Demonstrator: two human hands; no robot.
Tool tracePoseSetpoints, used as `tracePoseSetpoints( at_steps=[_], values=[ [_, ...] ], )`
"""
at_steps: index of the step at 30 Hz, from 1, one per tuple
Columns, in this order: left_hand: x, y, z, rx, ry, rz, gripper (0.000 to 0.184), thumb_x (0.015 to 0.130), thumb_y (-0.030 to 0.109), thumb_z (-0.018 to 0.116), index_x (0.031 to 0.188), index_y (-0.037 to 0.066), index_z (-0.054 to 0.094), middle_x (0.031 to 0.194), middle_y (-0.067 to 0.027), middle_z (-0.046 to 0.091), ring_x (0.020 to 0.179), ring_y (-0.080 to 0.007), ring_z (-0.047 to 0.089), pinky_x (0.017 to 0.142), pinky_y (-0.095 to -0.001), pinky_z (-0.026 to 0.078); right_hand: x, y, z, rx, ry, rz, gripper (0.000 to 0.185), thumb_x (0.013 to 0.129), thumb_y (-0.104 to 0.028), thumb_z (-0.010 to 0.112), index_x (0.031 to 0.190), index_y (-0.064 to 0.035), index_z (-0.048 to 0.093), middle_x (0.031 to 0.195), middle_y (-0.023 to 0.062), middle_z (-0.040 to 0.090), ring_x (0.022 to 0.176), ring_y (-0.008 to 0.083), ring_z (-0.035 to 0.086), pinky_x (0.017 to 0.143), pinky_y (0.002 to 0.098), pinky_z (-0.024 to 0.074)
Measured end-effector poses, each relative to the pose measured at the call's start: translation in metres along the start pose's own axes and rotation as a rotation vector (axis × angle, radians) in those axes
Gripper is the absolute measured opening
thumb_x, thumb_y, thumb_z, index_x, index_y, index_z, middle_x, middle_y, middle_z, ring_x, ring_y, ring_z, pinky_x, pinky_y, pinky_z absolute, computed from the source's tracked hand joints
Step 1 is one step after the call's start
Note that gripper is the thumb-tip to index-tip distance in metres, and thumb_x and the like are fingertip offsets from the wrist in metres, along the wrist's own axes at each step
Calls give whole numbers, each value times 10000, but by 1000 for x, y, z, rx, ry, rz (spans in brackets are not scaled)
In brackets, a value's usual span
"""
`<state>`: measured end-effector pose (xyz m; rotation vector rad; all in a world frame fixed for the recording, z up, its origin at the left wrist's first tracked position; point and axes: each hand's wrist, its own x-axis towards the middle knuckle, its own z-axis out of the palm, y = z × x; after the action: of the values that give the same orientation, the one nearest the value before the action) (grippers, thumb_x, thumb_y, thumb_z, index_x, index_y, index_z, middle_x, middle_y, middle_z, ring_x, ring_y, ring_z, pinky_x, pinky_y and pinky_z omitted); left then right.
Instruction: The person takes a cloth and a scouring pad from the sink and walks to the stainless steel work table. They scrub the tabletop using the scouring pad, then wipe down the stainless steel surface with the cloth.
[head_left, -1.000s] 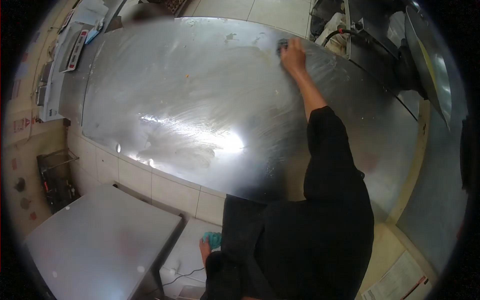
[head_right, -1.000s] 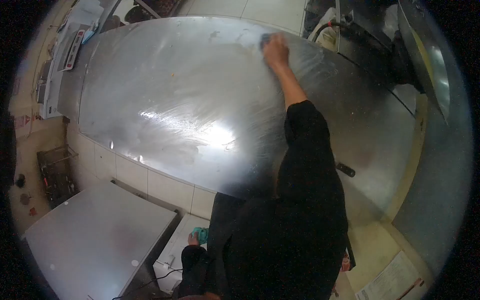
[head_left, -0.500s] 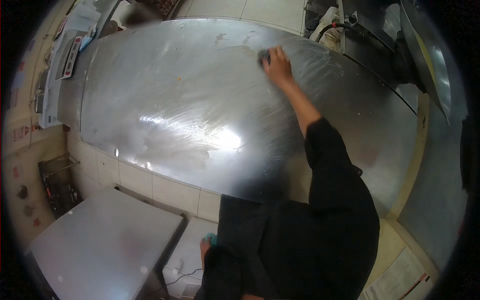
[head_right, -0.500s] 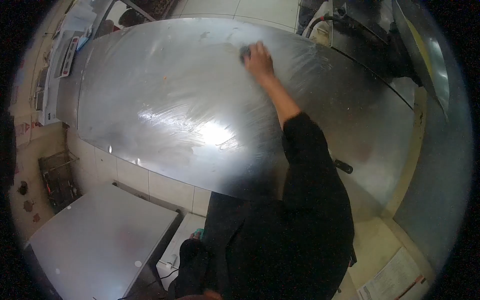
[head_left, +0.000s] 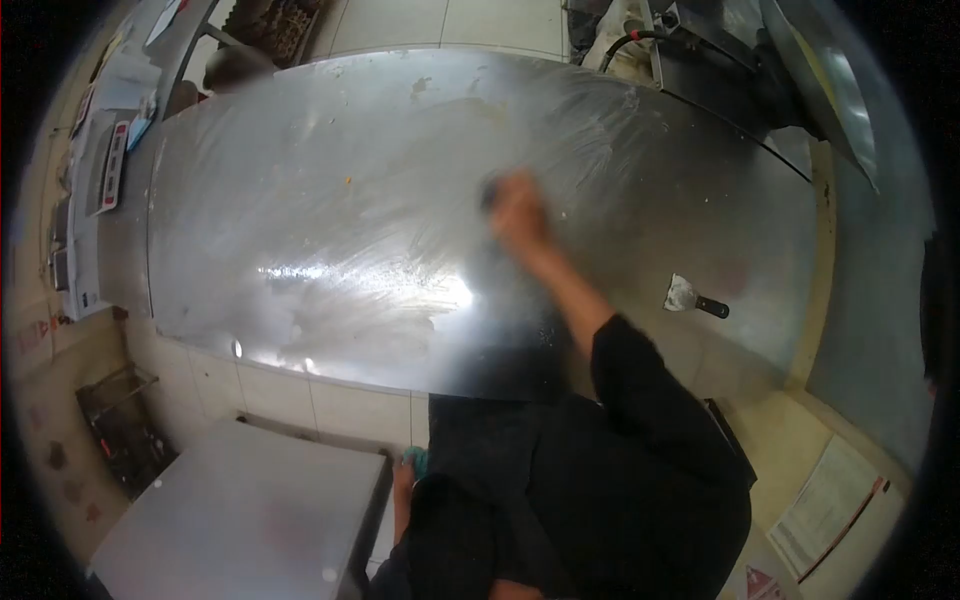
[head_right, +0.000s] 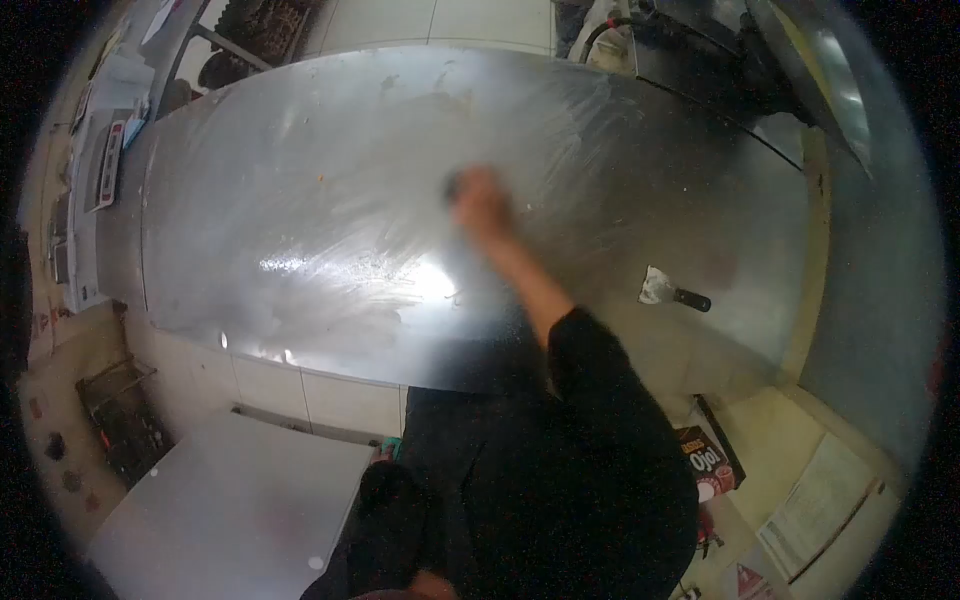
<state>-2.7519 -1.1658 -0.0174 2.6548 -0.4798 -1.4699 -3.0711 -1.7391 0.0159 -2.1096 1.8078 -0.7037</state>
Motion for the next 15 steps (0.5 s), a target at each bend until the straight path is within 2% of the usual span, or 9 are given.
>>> tracePoseSetpoints(
  at_steps=[1, 3, 5, 7, 8, 9, 10, 12, 15],
  values=[
    [19, -11, -8, 3, -11, 14, 455, 919, 323, 564, 1152, -67, 564, 1102, -231, 613, 956, -323, 612, 797, -399, 490, -32, -32, 15, 126, -96, -190, 353, 755, -106, 623, 1095, -14, 611, 1157, 274, 577, 1122, 438, 533, 973, 499, 429],
    [55, -15, -34, 202, -60, 70, 456, 935, 317, 535, 1186, -64, 541, 1169, -235, 589, 1012, -347, 605, 807, -406, 497, -43, -61, -1, 133, -95, -198, 355, 743, -96, 624, 1089, -13, 611, 1144, 271, 581, 1109, 434, 541, 966, 497, 435],
    [21, 74, -82, 257, -59, 185, 430, 944, 307, 518, 1172, -56, 547, 1139, -212, 606, 1021, -326, 607, 826, -401, 495, -5, -31, 0, 97, -39, -219, 345, 731, -84, 623, 1065, -1, 607, 1128, 263, 582, 1063, 425, 558, 929, 480, 454],
    [1, 126, -127, -279, -156, 69, 391, 942, 283, 522, 1154, -44, 551, 1089, -204, 614, 1014, -291, 606, 846, -390, 487, 78, 36, -17, -68, 165, 171, 312, 797, -86, 588, 1091, 19, 574, 1055, 242, 576, 997, 408, 565, 870, 459, 458],
    [23, 111, -138, -292, -149, 79, 391, 942, 283, 522, 1154, -44, 551, 1089, -204, 614, 1014, -291, 606, 846, -390, 487, 116, 16, -68, 51, 253, 408, 251, 843, -129, 582, 1043, 22, 577, 981, 227, 578, 969, 383, 571, 839, 449, 456],
    [52, 86, -149, -340, -131, 45, 382, 943, 277, 529, 1154, -41, 549, 1066, -196, 615, 996, -277, 605, 851, -384, 482, 149, 83, -48, -357, 432, 427, 267, 872, -191, 581, 1020, 32, 577, 1037, 227, 578, 986, 361, 575, 828, 439, 459],
    [75, 66, -155, -384, -120, 1, 374, 944, 272, 536, 1153, -38, 547, 1042, -188, 617, 977, -263, 604, 856, -378, 477, 174, 70, -42, -354, 436, 418, 267, 872, -191, 581, 1020, 32, 577, 1037, 227, 578, 986, 361, 575, 828, 439, 459],
    [99, 53, -172, -425, -97, 34, 386, 943, 272, 545, 1161, -46, 540, 1055, -192, 613, 997, -270, 599, 870, -377, 472, 200, 30, -27, 107, 246, 739, 286, 855, -191, 588, 1023, 40, 577, 1084, 241, 567, 1017, 364, 562, 828, 440, 459],
    [121, 19, -188, -423, -112, 24, 444, 944, 287, 557, 1200, -74, 521, 1143, -209, 594, 1067, -291, 573, 914, -377, 446, 184, -91, 80, 103, 212, 270, 375, 778, -129, 624, 1115, 33, 594, 1212, 267, 552, 1179, 407, 499, 1021, 465, 378]
  ],
)
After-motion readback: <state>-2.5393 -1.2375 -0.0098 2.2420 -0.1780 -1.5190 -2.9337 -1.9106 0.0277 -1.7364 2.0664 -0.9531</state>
